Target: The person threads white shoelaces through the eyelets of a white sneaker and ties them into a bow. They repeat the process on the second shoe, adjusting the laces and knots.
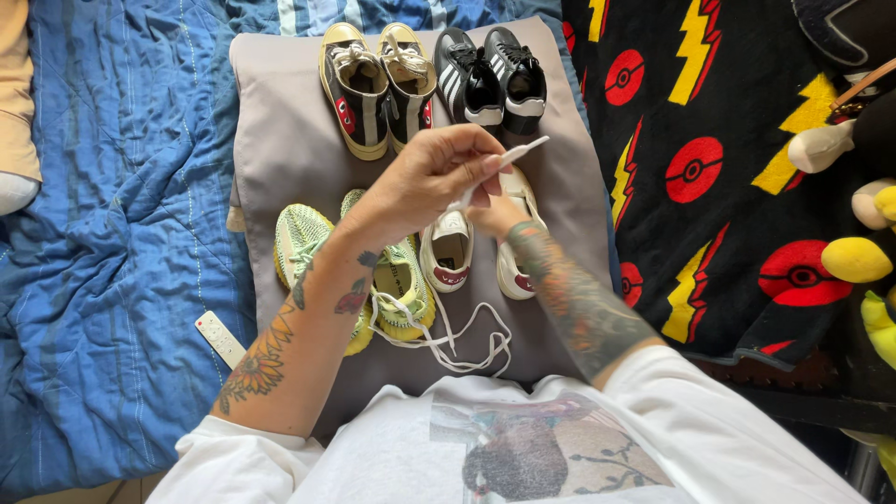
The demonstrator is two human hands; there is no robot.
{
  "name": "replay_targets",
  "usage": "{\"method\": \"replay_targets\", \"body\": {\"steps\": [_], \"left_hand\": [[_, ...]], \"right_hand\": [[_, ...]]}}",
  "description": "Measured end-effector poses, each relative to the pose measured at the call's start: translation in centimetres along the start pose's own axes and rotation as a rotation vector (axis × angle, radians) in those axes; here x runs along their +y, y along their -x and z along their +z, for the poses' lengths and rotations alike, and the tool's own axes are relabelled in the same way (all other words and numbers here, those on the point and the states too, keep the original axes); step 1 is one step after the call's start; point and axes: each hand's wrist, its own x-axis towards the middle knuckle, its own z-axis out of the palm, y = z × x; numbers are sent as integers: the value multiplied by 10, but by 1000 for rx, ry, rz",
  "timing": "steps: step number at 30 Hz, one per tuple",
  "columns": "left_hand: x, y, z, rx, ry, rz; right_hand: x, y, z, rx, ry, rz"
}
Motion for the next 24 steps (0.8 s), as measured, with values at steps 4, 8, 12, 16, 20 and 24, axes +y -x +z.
{"method": "replay_targets", "body": {"steps": [4, 8, 12, 16, 20, 24], "left_hand": [[-1, 5, 7, -71, -81, -48], [1, 18, -10, -28, -115, -48], [2, 25, -30, 36, -14, -44], [5, 28, -32, 83, 5, -51], [0, 27, -32, 100, 2, -66], [-44, 19, -35, 122, -160, -144]], "right_hand": [[29, 8, 40, 19, -7, 193], [6, 10, 2, -156, -123, 209], [-67, 51, -43, -404, 179, -25], [-150, 119, -88, -535, 179, -91], [-185, 149, -118, -815, 178, -88], [-147, 122, -108, -746, -81, 15]]}}
